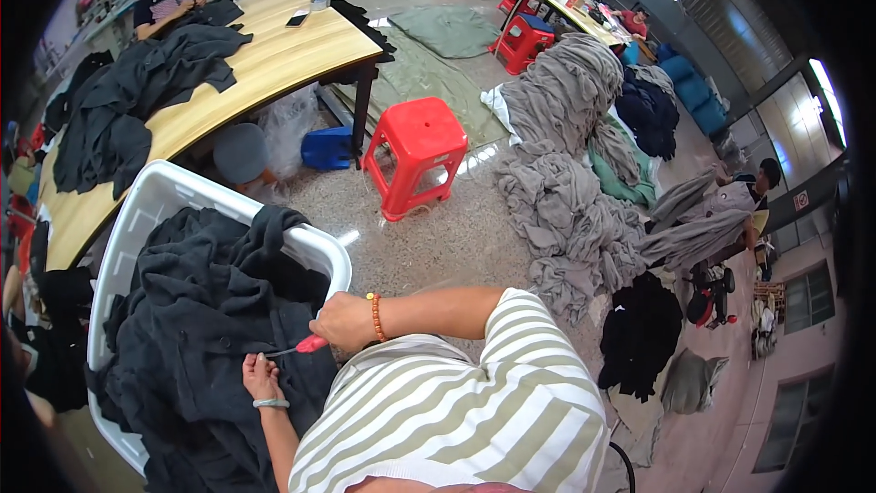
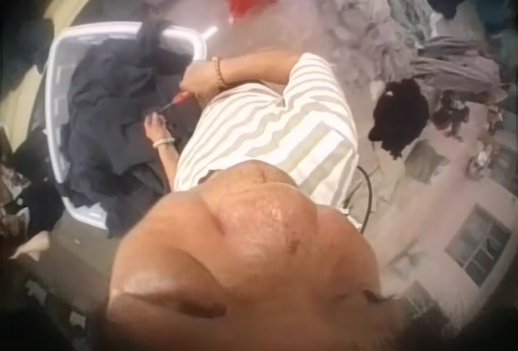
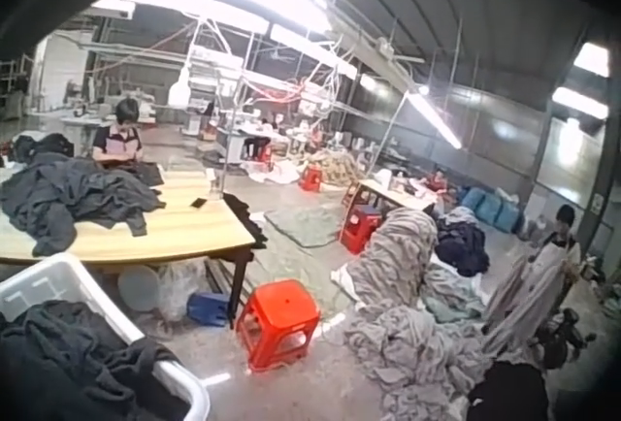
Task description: Inspecting black garments in a bin and trimming loose threads with small scissors.
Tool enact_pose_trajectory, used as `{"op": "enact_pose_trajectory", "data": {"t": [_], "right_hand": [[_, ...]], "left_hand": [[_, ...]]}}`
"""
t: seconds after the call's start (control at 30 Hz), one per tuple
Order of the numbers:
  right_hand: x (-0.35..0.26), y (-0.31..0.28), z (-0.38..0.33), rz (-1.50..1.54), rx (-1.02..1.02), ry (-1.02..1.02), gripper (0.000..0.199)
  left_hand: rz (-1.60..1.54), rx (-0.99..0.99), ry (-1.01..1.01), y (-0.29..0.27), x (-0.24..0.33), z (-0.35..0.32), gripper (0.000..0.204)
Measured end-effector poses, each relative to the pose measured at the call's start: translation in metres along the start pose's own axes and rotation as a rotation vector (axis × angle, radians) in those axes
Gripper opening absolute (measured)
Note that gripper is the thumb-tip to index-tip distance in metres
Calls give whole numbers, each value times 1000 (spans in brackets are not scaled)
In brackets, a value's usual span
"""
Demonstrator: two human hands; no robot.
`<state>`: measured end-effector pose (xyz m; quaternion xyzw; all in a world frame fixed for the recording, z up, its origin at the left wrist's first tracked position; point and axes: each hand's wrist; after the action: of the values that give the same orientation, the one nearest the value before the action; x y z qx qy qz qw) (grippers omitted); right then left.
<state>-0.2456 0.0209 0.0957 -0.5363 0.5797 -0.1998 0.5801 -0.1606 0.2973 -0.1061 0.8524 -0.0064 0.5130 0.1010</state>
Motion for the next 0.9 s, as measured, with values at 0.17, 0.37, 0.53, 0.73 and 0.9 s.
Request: {"op": "enact_pose_trajectory", "data": {"t": [0.17,0.37,0.53,0.73,0.9], "right_hand": [[-6,2,-6,-19,33,-74,17],[3,11,4,4,158,-17,20],[-3,-11,38,29,177,-31,21],[53,-34,37,-67,-137,-39,15],[115,-1,39,-592,-88,-67,5]], "left_hand": [[137,172,419,23,-8,-8,56],[221,388,609,41,53,20,61],[-124,461,254,10,72,77,35],[46,178,360,20,119,1,17],[294,59,130,-54,135,-127,17]]}}
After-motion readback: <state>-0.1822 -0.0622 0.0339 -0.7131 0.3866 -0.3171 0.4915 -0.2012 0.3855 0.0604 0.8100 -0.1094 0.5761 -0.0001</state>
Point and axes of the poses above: each hand's wrist, its own z-axis towards the middle knuckle, its own y-axis out of the palm, x = y × z, and after that the axes turned 6 degrees about z, right-handed
